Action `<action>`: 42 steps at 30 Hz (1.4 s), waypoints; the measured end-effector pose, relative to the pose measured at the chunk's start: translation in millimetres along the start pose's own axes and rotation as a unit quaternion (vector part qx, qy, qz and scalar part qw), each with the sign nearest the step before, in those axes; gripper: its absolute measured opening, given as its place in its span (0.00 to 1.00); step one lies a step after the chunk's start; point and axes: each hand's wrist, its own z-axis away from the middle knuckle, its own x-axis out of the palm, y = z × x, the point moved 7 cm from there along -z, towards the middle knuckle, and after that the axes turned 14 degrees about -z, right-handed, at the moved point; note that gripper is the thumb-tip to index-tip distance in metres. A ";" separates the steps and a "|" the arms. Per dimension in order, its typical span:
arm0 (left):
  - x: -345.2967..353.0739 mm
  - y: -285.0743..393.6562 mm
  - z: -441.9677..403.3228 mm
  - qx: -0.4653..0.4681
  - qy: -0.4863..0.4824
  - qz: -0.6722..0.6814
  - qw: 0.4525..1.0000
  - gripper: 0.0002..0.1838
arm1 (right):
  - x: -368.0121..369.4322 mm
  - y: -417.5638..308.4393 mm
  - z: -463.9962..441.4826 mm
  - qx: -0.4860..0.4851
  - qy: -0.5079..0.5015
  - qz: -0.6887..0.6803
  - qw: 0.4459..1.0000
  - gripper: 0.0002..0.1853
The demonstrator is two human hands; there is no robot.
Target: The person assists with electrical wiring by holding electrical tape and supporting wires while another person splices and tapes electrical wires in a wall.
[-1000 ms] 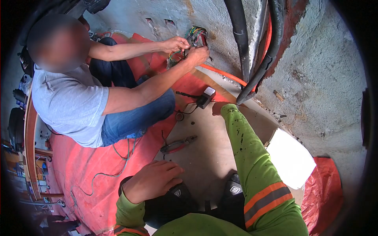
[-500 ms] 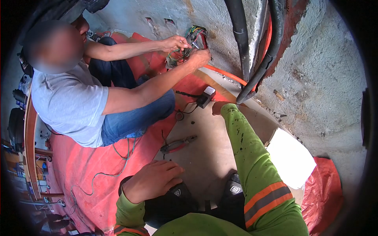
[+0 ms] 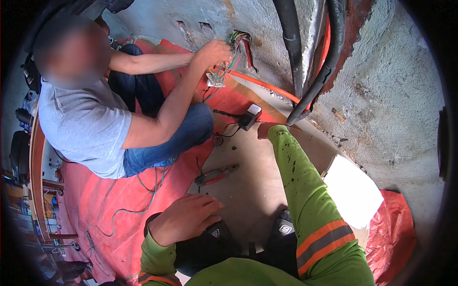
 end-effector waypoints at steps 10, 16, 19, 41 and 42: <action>-1.6 1.2 0.2 0.000 0.008 0.003 1.000 0.17 | -28.5 3.6 25.4 0.172 0.001 -0.221 0.960 0.11; -0.4 0.8 0.4 0.000 0.006 0.002 1.000 0.17 | -27.4 2.4 20.9 0.152 -0.024 -0.179 0.972 0.12; -0.4 0.7 -0.4 0.002 0.007 0.000 1.000 0.17 | -25.2 3.4 20.3 0.133 -0.009 -0.179 0.975 0.11; -1.0 -1.6 -0.3 0.004 0.022 0.001 1.000 0.17 | -13.9 18.1 22.5 0.199 0.054 -0.220 0.953 0.12; -0.8 -1.7 -0.2 0.004 0.022 0.003 1.000 0.17 | -15.2 17.0 24.1 0.194 0.057 -0.223 0.954 0.12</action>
